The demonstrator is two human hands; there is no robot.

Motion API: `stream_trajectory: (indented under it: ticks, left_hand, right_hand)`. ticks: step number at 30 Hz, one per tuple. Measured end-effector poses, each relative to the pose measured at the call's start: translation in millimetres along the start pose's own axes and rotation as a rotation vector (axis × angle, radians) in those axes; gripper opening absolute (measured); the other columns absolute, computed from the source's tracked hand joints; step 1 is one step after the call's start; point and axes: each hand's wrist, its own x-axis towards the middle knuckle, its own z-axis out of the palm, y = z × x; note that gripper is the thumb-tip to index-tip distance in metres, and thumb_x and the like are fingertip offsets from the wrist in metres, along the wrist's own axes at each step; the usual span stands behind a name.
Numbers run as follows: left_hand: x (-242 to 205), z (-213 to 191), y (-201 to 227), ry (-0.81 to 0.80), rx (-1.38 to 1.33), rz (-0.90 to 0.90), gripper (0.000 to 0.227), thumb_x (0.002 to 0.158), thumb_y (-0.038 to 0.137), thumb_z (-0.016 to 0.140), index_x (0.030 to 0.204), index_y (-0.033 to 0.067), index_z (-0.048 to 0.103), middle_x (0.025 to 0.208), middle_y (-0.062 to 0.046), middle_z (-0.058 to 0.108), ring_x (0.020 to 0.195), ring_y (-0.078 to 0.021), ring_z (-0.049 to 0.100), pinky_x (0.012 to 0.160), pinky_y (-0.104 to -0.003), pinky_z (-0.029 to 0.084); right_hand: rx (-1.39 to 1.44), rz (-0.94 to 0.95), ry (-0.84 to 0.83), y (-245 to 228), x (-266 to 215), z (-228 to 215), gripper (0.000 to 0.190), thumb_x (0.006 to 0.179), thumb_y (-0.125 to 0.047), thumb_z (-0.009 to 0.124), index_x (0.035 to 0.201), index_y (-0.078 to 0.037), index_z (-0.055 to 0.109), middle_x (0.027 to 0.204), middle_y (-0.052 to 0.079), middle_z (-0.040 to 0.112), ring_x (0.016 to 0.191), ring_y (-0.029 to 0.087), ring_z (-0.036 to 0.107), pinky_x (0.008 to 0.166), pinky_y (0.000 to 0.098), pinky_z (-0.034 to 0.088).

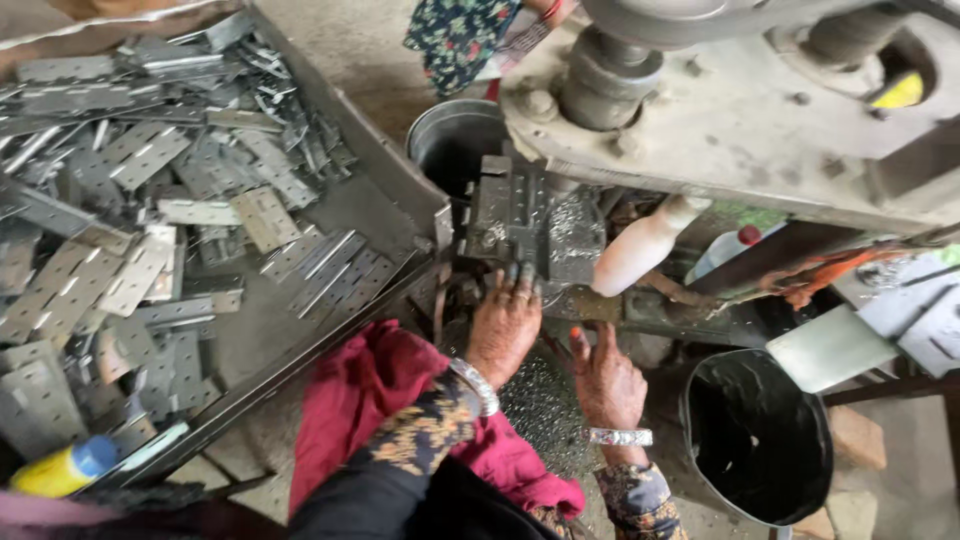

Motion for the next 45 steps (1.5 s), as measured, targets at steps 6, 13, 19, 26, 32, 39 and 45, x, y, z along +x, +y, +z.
stream_trajectory:
  ticks: [6, 13, 19, 26, 32, 39, 45]
  left_hand:
    - [4.4, 42.9, -4.1, -0.111, -0.139, -0.144, 0.044, 0.091, 0.028, 0.067, 0.121, -0.0035, 0.069, 0.147, -0.019, 0.058, 0.125, -0.0334, 0.055, 0.103, -0.047, 0.042]
    - [49.4, 45.6, -11.9, -0.429, 0.092, -0.152, 0.021, 0.098, 0.019, 0.063, 0.105, 0.0051, 0.078, 0.131, -0.017, 0.068, 0.144, -0.0336, 0.047, 0.114, -0.051, 0.031]
    - [34.5, 40.1, -10.6, -0.239, 0.153, -0.149, 0.032, 0.091, 0.023, 0.058, 0.109, 0.0049, 0.077, 0.148, -0.018, 0.057, 0.141, -0.0321, 0.045, 0.117, -0.052, 0.026]
    - [41.5, 61.2, -14.5, -0.229, 0.113, -0.176, 0.031, 0.099, 0.02, 0.054, 0.115, 0.0039, 0.075, 0.15, -0.018, 0.054, 0.145, -0.0335, 0.042, 0.126, -0.056, 0.016]
    - [47.5, 61.5, -27.4, -0.184, 0.136, -0.154, 0.043, 0.091, 0.023, 0.05, 0.122, 0.0043, 0.072, 0.152, -0.011, 0.051, 0.146, -0.033, 0.035, 0.122, -0.061, 0.006]
    - [59.9, 68.6, -28.6, -0.367, 0.195, -0.203, 0.041, 0.102, 0.026, 0.042, 0.128, 0.0094, 0.07, 0.159, -0.009, 0.044, 0.152, -0.0333, 0.028, 0.125, -0.059, -0.002]
    - [59.1, 69.5, -35.0, -0.354, 0.179, -0.182, 0.045, 0.096, 0.025, 0.042, 0.13, 0.0113, 0.069, 0.161, -0.007, 0.045, 0.152, -0.0314, 0.027, 0.123, -0.06, -0.003]
  right_hand:
    - [-0.017, -0.085, -0.067, 4.3, 9.3, 0.2, 0.063, 0.098, -0.067, 0.034, 0.14, -0.023, 0.048, 0.09, 0.025, 0.074, 0.087, 0.048, 0.071, 0.075, 0.0594, 0.054]
    - [-0.04, -0.048, -0.125, 36.7, 15.0, 56.5, 0.065, 0.1, -0.064, 0.034, 0.139, -0.015, 0.05, 0.089, 0.024, 0.073, 0.084, 0.046, 0.073, 0.071, 0.056, 0.058]
    - [-0.035, -0.055, -0.217, 82.7, 1.7, 117.5, 0.06, 0.104, -0.064, 0.039, 0.123, -0.012, 0.063, 0.092, 0.023, 0.074, 0.091, 0.045, 0.071, 0.076, 0.057, 0.055]
    - [-0.024, -0.313, 0.011, 108.5, 18.8, 138.8, 0.058, 0.102, -0.052, 0.042, 0.142, -0.012, 0.053, 0.097, 0.023, 0.074, 0.087, 0.043, 0.072, 0.074, 0.0526, 0.056]
    - [-0.094, -0.251, -0.235, 107.7, 14.3, 142.6, 0.041, 0.105, -0.045, 0.043, 0.137, -0.023, 0.057, 0.105, 0.022, 0.071, 0.09, 0.044, 0.069, 0.075, 0.0549, 0.055]
    - [0.01, -0.291, -0.144, 107.6, 10.5, 142.6, 0.055, 0.099, -0.04, 0.042, 0.147, -0.014, 0.049, 0.101, 0.022, 0.074, 0.09, 0.041, 0.073, 0.076, 0.0518, 0.057]
    - [-0.019, -0.06, -0.258, 112.8, 15.4, 154.8, 0.045, 0.109, -0.053, 0.051, 0.128, -0.014, 0.061, 0.108, 0.023, 0.075, 0.1, 0.043, 0.069, 0.082, 0.052, 0.054]
